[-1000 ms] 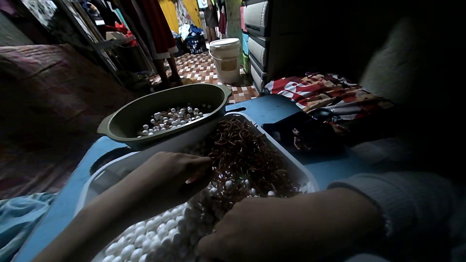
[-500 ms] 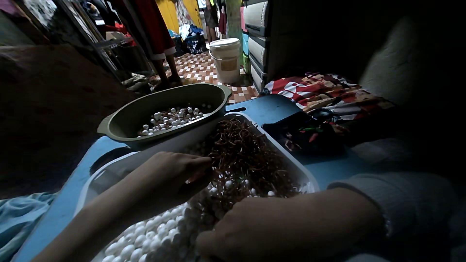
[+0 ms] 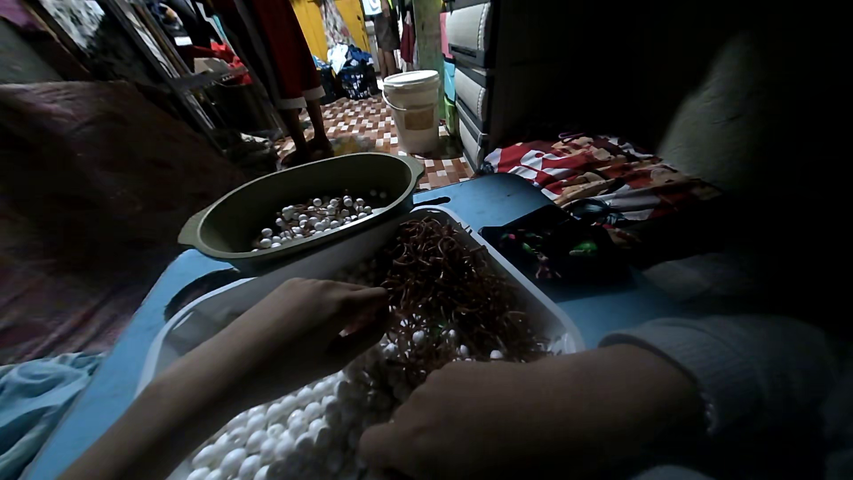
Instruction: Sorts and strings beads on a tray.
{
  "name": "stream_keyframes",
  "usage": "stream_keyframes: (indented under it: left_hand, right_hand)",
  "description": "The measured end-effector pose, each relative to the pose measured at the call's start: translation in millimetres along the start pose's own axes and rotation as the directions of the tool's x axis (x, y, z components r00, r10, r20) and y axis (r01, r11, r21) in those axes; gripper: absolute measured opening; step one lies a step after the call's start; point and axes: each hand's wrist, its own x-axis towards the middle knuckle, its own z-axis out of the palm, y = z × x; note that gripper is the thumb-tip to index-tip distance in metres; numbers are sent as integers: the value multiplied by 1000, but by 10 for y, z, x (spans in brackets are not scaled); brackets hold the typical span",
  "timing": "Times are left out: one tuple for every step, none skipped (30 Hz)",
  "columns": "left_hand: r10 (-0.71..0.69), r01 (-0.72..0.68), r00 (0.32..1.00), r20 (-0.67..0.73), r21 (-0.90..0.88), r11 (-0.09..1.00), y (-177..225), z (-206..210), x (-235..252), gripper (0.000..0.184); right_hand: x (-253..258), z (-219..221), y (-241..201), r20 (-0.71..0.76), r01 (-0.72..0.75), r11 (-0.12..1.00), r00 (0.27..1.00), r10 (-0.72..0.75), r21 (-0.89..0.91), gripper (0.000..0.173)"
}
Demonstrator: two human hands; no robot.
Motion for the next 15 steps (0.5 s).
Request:
stream_keyframes:
  left_hand:
    - [2,-2,1000,-3,0,1000,1,1,0,22]
    - [0,0,1000,-2,2,1000,4,0,0,22]
    - [-5,5,1000,0,2,1000,8,-2,0,22]
    - [-8,8,1000,3,6,1000,11,-4,1,22]
    - [-8,8,1000,5,4,1000,16,-7,3,22]
    - [-6,6,1000,7,4,1000,16,-10,5,22]
    - [-4,4,1000,6,3,1000,11,-7,4,22]
    - [-2,1,1000,5,2,1000,4,-4,2,22]
    - [0,0,1000,0,-1,1000,0,-1,1,22]
    - [0,0,1000,-3,-3,1000,-1,1,1,22]
    - [1,-1,1000,-8,-1,1000,1,4,1,23]
    - [1,-1,1000,-13,1,1000,0,8,1,23]
    - [2,-2,1000,-14,3,1000,0,10,0,23]
    - [3,-3,1000,-15,5,1000,-2,10,0,24]
    - [3,-3,1000,-14,5,1000,-1,9,1,24]
  right_hand:
    - [0,3,2,-5,4,1000,1000,-4,1,32]
    - [0,9,5,-10,8,1000,1000,-8,-1,32]
    - [0,13,10,-14,13,1000,1000,-13,-3,32]
    - [-1,18,15,-23,19,1000,1000,-19,-2,33]
    - [-2,17,15,-22,18,1000,1000,-18,0,33]
    - [-1,15,12,-19,13,1000,1000,-13,-1,33]
    - [1,14,10,-17,9,1000,1000,-9,-1,33]
    - [1,10,6,-11,3,1000,1000,-3,1,33]
    - [0,1,-3,2,-7,1000,1000,7,4,33]
    - [0,-1,-1,2,-4,1000,1000,4,3,33]
    - [-2,3,7,-5,6,1000,1000,-6,0,32]
    - [-4,2,7,-6,8,1000,1000,-8,-2,32]
    - [-5,-2,5,-4,7,1000,1000,-7,-2,32]
    - [-5,-3,4,-2,5,1000,1000,-5,-3,32]
    - [-6,1,8,-6,8,1000,1000,-8,-4,32]
